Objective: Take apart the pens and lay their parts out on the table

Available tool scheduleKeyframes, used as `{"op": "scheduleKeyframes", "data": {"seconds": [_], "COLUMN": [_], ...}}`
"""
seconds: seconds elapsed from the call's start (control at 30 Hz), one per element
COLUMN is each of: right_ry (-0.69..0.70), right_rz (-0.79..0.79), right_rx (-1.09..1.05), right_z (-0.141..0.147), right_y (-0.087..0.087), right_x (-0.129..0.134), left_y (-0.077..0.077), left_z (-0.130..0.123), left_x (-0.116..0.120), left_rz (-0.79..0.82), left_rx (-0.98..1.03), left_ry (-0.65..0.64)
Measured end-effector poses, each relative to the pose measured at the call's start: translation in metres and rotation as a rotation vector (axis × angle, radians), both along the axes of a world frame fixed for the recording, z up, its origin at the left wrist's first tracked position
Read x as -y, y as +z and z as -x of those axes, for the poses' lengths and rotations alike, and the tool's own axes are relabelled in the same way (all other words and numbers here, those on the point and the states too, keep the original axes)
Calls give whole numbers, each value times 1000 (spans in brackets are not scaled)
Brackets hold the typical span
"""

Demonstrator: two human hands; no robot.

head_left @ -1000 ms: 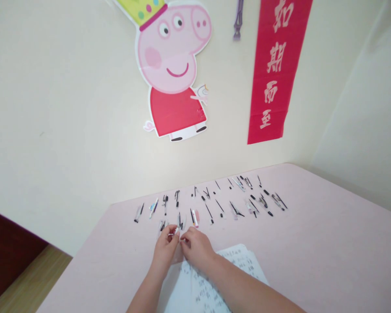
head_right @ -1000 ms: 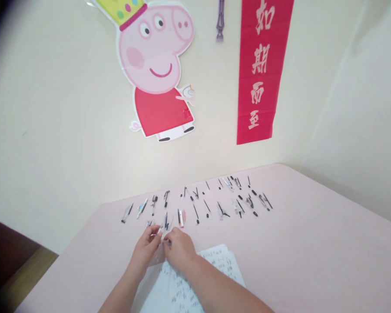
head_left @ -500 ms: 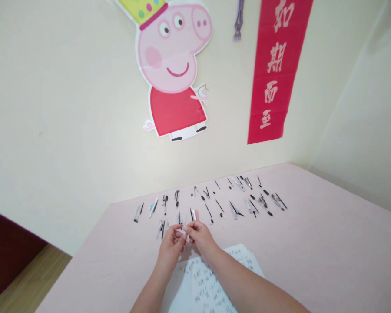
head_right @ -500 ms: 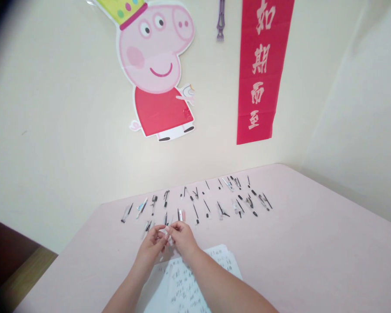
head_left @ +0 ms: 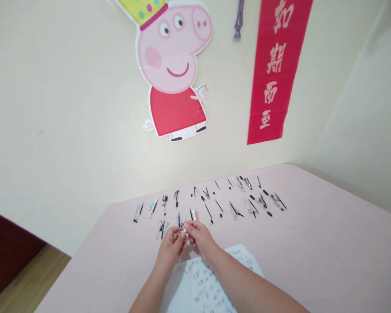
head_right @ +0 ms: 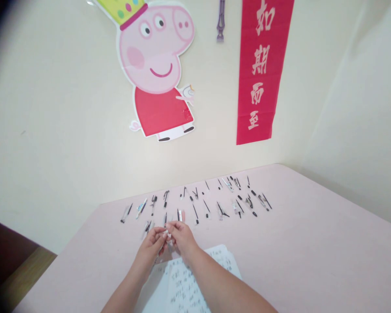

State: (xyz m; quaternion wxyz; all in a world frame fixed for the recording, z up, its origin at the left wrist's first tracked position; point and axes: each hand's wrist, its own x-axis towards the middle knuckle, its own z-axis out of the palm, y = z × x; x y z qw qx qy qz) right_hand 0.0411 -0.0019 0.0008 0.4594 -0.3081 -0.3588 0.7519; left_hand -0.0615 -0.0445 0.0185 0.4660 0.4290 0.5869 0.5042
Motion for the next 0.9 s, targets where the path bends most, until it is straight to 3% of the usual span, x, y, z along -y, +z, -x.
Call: {"op": "scheduleKeyframes", "data": {"seconds": [0.53,0.77,0.9], "right_ry": [4,36,21], "right_rz": [-17,25,22], "right_rx": [0,-23,15], "right_z": [2,-2,-1], "right_y": [-7,4,0], "right_x": [-3,0,-1], "left_y": [-1,2,1], "left_z": [2,1,1], "left_x": [-1,0,0], "left_rz": [18,20,19], "left_rx": [23,21,21], "left_ry": [-6,-10,-10]}}
